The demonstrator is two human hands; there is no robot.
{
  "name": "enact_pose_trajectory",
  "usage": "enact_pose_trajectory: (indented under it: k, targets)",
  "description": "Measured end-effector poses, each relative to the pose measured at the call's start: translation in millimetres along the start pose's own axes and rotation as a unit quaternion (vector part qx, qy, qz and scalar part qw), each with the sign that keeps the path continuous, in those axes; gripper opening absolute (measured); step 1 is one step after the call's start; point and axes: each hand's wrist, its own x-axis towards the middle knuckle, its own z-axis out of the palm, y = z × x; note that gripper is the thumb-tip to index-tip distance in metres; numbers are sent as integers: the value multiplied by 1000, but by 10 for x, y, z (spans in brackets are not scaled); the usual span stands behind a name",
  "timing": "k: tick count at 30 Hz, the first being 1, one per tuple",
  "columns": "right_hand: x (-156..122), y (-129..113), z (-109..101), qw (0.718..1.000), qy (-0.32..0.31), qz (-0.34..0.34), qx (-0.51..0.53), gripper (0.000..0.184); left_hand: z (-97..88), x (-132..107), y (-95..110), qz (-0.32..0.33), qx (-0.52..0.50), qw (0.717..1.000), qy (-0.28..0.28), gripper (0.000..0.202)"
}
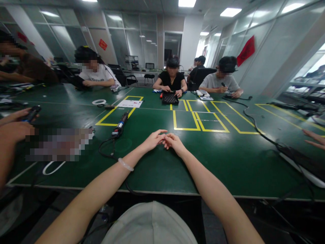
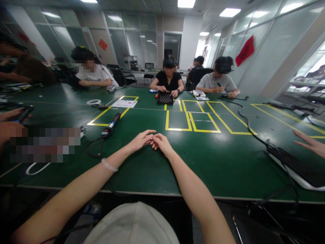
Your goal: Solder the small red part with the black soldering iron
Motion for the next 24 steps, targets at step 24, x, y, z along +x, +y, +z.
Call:
enact_pose_trajectory:
  k: [24]
  targets:
    - [25,35,-48,996,62,-23,-54,35,-166,-101,-99,40,148,988,33,34]
